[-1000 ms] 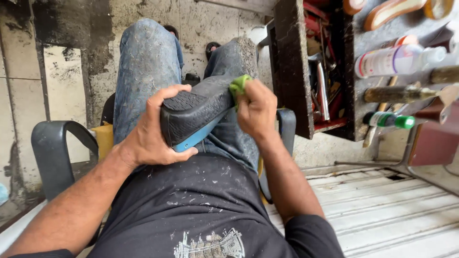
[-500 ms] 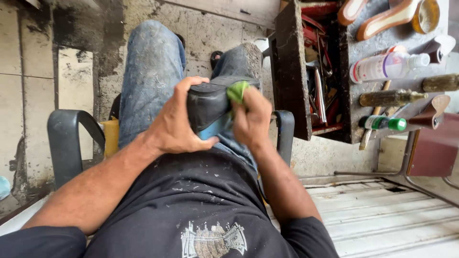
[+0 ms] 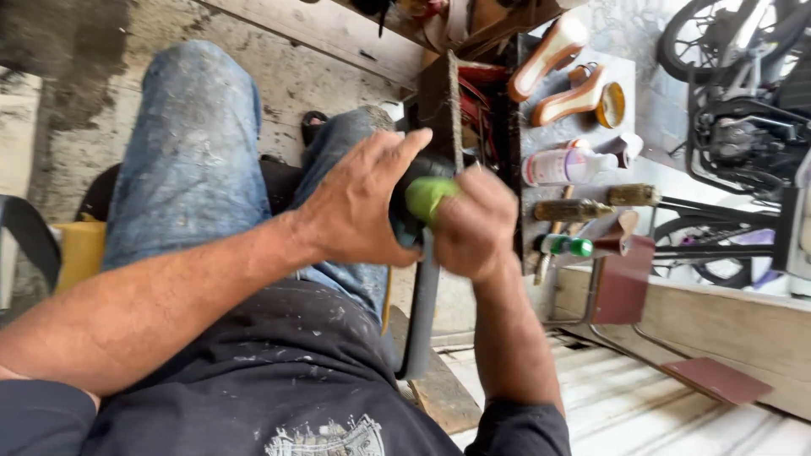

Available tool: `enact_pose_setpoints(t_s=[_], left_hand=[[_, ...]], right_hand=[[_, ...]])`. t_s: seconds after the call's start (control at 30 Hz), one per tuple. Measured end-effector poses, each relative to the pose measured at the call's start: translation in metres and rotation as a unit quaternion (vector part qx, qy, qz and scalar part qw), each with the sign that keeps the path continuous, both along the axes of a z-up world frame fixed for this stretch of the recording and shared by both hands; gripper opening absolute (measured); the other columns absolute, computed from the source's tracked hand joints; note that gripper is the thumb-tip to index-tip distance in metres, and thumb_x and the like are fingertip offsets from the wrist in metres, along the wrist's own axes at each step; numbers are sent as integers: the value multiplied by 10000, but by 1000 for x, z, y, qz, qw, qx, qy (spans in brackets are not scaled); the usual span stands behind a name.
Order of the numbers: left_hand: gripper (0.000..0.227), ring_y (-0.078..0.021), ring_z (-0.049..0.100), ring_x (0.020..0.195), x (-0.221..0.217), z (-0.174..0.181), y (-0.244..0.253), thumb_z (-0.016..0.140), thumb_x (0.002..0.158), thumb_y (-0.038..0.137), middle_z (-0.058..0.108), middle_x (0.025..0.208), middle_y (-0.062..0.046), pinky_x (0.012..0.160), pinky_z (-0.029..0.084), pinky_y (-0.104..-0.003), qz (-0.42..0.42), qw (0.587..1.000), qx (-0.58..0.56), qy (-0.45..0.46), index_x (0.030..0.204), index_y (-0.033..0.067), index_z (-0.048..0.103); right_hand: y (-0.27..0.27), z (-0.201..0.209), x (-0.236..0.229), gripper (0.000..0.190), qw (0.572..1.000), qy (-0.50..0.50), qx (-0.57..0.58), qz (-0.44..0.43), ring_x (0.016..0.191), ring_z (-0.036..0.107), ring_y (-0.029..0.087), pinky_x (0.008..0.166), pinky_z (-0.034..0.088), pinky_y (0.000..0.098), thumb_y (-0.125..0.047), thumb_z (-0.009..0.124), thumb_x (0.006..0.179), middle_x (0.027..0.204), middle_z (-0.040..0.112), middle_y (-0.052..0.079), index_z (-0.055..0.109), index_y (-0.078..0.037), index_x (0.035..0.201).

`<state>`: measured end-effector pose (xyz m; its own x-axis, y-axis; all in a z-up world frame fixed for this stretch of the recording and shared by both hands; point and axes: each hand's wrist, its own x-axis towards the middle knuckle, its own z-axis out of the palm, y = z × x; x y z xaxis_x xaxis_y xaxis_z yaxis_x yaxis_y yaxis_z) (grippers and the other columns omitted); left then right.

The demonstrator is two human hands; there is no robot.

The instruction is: The person cleans a black slip-on shoe with a blue sole using a green cloth. They hold the shoe on their lap and wipe the exterior surfaces, occasionally reaching for a bottle to apply liquid to the cloth before continuing to scrub the shoe.

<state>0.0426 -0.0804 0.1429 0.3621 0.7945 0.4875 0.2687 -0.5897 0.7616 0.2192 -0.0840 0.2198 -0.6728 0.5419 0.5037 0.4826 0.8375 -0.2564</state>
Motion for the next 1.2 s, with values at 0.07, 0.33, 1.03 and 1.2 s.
enact_pose_setpoints(t_s=[0.07,0.33,1.03,1.2], left_hand=[[1190,-399,550,1129,8,8,10,887,592,471,526,1236,-221,1024,467,-499,5,999,-30,14,1518,-24,326],[1229,-331,504,1033,19,19,43,866,553,576,472,1140,-139,930,473,-486,16,992,-116,50,1532,59,333],[1216,-307,584,1201,-68,-12,22,973,520,532,494,1346,-165,962,505,-436,56,976,-210,-1,1420,79,292],[1209,-401,542,1225,-94,-31,-1,910,621,515,355,1403,-273,967,544,-468,63,987,-143,-33,1467,86,160]], right_hand=[[13,8,12,245,999,1,-1,-37,575,348,274,535,271,414,55,429,919,716,395,113,672,31,896],[29,-7,27,126,994,54,25,-93,685,548,240,564,416,362,42,576,949,837,663,162,702,38,942],[4,-141,-27,108,899,308,-235,-207,809,582,192,748,482,327,-69,577,991,909,634,69,676,-32,970],[13,-213,17,190,871,151,-270,-381,714,538,224,635,388,422,-184,600,966,781,548,60,561,-63,825]])
